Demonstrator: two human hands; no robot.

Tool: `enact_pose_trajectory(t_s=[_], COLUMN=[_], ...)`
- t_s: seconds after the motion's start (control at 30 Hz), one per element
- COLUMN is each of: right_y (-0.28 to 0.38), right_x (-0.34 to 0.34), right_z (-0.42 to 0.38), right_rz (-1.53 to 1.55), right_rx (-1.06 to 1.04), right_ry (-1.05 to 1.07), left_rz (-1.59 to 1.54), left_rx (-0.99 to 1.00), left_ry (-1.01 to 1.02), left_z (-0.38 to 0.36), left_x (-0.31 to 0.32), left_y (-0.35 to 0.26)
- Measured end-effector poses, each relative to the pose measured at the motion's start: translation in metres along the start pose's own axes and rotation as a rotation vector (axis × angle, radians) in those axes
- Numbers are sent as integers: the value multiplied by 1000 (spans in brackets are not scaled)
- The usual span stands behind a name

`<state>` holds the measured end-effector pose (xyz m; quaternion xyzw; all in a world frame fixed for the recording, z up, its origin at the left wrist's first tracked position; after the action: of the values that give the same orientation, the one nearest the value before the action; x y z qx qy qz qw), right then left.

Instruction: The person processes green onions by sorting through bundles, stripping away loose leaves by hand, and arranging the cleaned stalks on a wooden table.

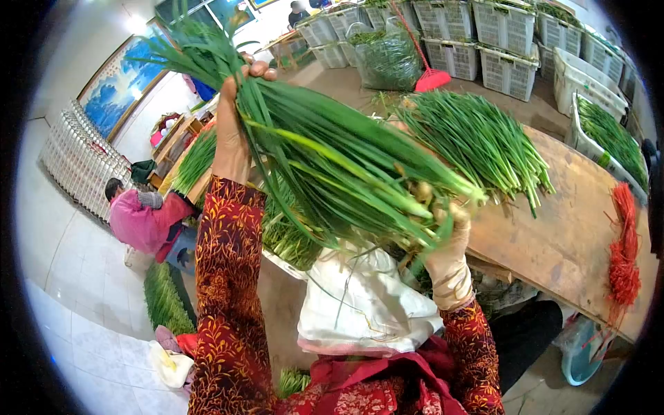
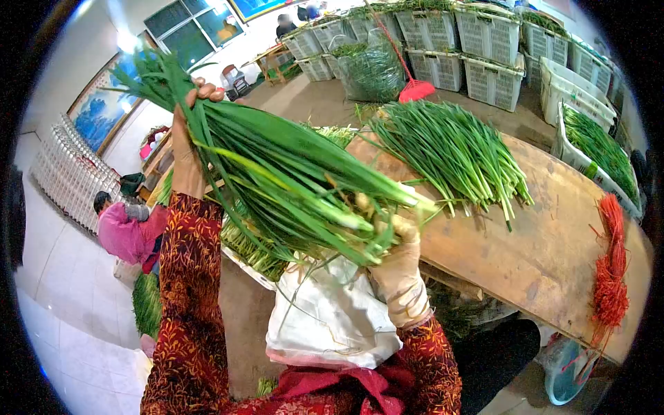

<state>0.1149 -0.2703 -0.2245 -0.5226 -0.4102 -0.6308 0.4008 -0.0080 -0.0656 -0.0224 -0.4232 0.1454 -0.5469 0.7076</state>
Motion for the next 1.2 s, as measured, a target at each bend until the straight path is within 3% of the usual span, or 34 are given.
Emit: enact_pose_trajectory(t_s=[0.03, 0.07, 0.17, 0.27, 0.3, 0.33, 0.37, 0.43, 0.5, 0.57, 0.6, 0.63, 0.67, 0.77, 0.9, 1.03, 1.1, 1.13, 1.2], right_y=[4, 5, 9, 15, 16, 20, 23, 30, 35, 23, 20, 12, 4, 0, -12, -19, -16, -14, -18], right_x=[6, -3, 3, -16, -25, -50, -57, -87, -138, -211, -225, -211, -176, -82, 13, 16, 32, 37, -8], right_z=[-5, 10, -6, -27, -37, -54, -62, -91, -124, -140, -138, -124, -103, -42, 29, 63, 53, 43, 26], right_rz=[-115, -19, 212, 94, 55, 59, -213, -493, -966, -294, -433, -573, -670, -747, -1166, -1393, -1549, -1646, -2040], right_rx=[-104, 0, -116, 41, 95, 62, 45, 142, 320, 190, 390, 402, 297, 54, -95, -194, -25, -156, -173], right_ry=[-165, 287, 589, 463, 423, 178, 208, 57, -485, -795, -746, -662, -604, -288, -179, -116, -26, 88, 132], left_rz=[-38, -50, -78, -212, 46, 129, 214, 332, 409, 255, 290, 327, 196, 229, 300, 321, 307, 309, 298], left_rx=[-39, -31, -47, -146, -95, -87, -79, -160, -79, 4, -3, -6, -25, -22, -49, -16, -40, -28, -36], left_ry=[-72, -100, -224, -284, -369, -374, -378, -466, -472, -511, -583, -657, -614, -620, -585, -554, -556, -566, -560], left_z=[1, 0, -1, 2, -6, -8, -8, -9, -6, -5, -8, -11, -6, -8, -11, -12, -9, -8, -5], left_x=[-8, -10, -8, -28, -18, -24, -32, -43, -68, -76, -74, -74, -82, -85, -53, -23, -34, -38, -54], left_y=[4, 7, 16, 26, 20, 21, 21, 6, -12, -16, -21, -26, -27, -26, -20, -18, -18, -21, -25])
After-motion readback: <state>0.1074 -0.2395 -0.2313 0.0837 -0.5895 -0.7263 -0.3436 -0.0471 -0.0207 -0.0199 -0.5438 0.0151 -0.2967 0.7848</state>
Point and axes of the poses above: each hand's wrist, its own z-axis towards the middle knuckle, its own x-axis out of the palm, y = z × x, the point moved 5 cm from there along z, towards the middle knuckle
